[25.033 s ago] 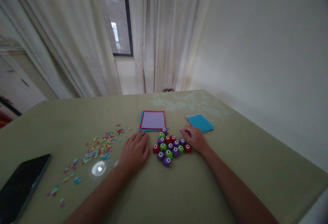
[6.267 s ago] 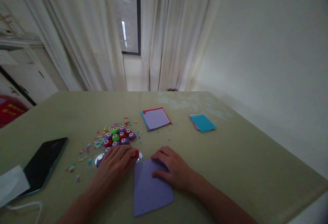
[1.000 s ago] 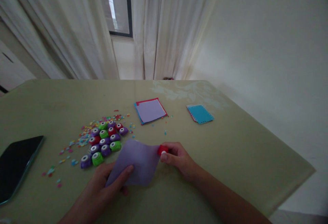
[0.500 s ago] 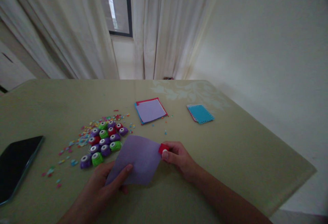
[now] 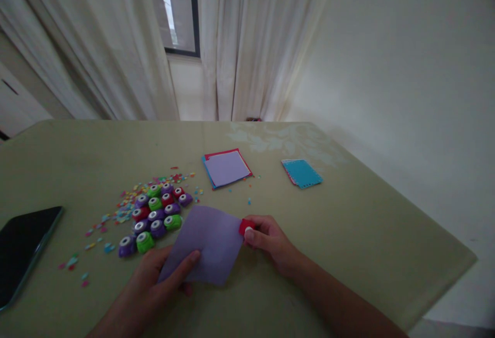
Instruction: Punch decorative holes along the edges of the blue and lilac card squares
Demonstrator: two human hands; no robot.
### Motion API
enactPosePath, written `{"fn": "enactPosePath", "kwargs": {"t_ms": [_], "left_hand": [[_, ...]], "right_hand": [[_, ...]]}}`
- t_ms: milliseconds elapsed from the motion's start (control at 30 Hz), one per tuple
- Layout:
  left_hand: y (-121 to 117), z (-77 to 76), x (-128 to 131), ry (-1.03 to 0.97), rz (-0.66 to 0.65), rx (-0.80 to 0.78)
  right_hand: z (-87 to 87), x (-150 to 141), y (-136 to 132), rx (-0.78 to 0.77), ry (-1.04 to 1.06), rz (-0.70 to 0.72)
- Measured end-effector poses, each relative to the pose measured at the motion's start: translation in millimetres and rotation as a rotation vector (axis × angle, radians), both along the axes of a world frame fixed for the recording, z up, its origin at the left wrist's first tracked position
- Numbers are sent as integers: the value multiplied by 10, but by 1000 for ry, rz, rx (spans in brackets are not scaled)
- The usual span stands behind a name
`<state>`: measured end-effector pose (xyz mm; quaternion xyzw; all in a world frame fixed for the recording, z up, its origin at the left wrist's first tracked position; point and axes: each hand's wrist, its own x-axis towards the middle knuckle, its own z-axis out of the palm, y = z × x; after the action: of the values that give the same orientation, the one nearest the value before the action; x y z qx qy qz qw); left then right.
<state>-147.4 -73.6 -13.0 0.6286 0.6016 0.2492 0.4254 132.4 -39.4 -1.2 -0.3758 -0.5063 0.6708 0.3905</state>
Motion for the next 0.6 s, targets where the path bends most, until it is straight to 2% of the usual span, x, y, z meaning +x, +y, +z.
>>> {"fn": "enactPosePath", "kwargs": {"t_ms": [200,400,600], "left_hand": [[6,56,5,-119,-4,-6],[-18,178,78,-286,232,-64],[-35,119,53,-359,235,-78]], "right_hand": [[-6,-7,-1,-55,-45,-18],[-3,-4,-10,-71,-71,32],[30,16,-11,-5,-146,83]]}}
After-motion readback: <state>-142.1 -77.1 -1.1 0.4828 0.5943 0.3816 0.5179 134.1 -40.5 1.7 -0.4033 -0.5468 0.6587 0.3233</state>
